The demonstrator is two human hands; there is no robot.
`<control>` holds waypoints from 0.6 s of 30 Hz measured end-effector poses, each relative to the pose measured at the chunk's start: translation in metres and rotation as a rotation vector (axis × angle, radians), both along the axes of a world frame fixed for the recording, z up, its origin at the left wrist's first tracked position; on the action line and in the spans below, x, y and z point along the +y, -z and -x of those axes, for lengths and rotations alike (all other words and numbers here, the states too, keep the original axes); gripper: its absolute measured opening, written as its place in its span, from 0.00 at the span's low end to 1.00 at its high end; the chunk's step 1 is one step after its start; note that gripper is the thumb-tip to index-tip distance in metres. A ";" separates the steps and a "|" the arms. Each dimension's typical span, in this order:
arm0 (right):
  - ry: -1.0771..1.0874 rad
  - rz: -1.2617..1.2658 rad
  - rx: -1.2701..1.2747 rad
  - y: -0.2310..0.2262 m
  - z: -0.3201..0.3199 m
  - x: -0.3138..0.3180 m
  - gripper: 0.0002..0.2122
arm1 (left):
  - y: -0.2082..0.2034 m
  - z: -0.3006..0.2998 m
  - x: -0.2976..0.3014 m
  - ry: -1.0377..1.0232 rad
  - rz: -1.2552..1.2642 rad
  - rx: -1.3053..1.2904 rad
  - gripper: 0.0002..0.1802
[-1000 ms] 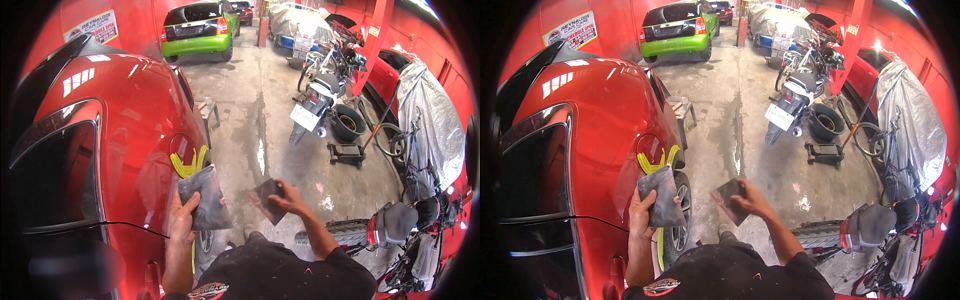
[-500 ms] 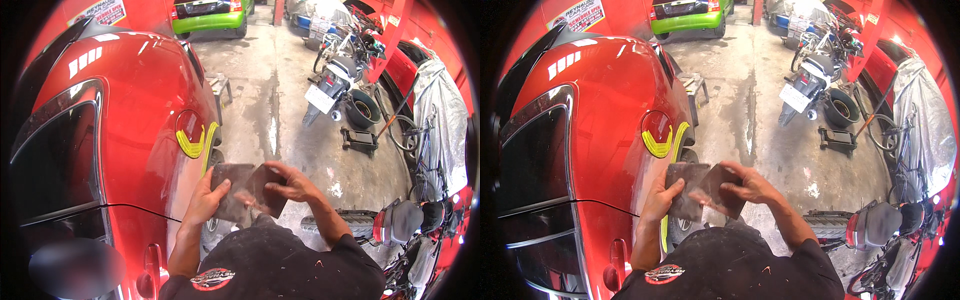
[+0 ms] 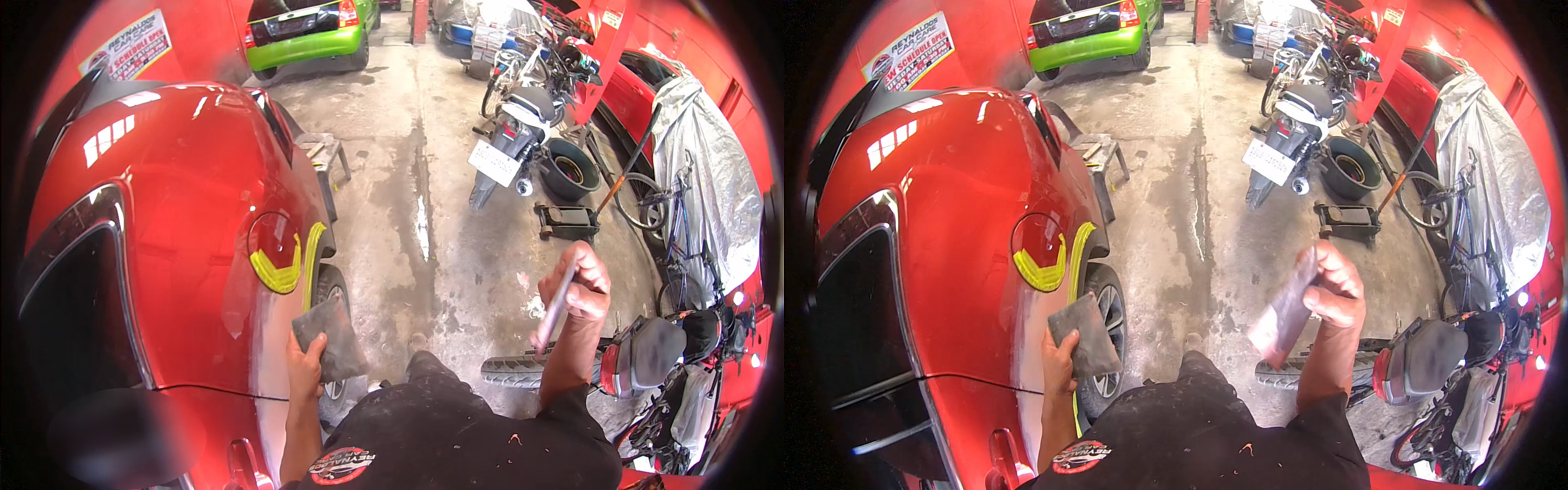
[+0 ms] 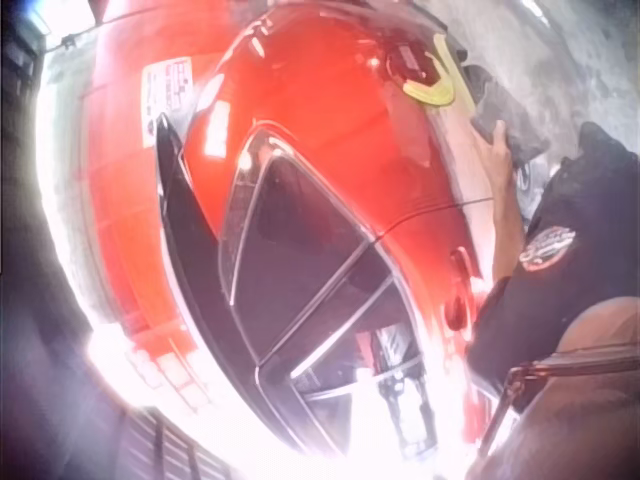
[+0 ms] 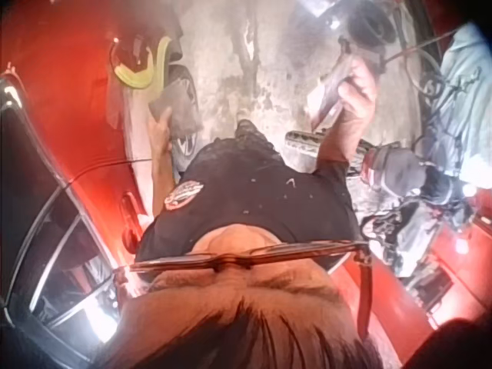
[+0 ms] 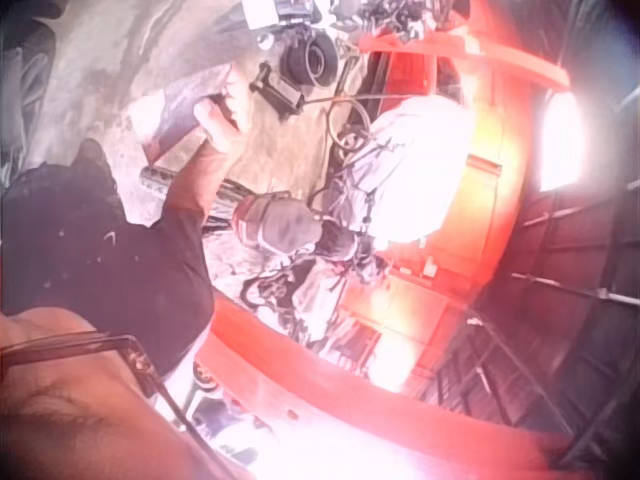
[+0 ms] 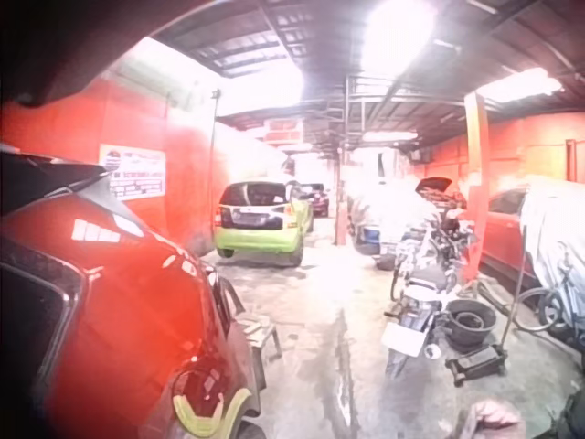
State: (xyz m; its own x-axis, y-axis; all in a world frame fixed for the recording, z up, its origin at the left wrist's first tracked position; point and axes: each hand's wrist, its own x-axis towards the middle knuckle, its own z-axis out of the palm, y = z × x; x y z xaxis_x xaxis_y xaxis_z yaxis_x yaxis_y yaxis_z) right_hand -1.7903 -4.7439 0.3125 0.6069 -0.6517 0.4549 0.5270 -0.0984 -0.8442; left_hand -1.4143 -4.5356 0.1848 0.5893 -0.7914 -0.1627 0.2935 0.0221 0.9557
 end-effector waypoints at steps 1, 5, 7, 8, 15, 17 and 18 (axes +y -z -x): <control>-0.143 0.049 -0.071 -0.003 0.002 -0.013 0.22 | 0.003 0.003 -0.005 -0.019 -0.033 0.024 0.24; 0.271 -0.228 0.303 0.113 0.022 -0.095 0.15 | 0.021 0.018 -0.041 -0.004 -0.092 -0.032 0.25; 0.668 0.039 1.144 0.216 0.032 -0.137 0.14 | 0.024 0.029 -0.064 -0.005 -0.088 -0.117 0.25; 0.833 0.363 1.666 0.254 0.037 -0.128 0.15 | 0.022 0.027 -0.083 -0.018 -0.080 -0.171 0.25; 0.691 -0.237 1.144 0.187 0.004 -0.141 0.16 | -0.028 0.072 -0.201 -0.073 -0.097 0.137 0.19; 0.544 -0.539 0.756 0.133 0.004 -0.160 0.16 | -0.064 0.098 -0.246 -0.095 -0.080 0.109 0.20; 0.443 -0.706 0.504 0.125 -0.001 -0.172 0.16 | -0.069 0.105 -0.271 -0.113 -0.061 0.084 0.20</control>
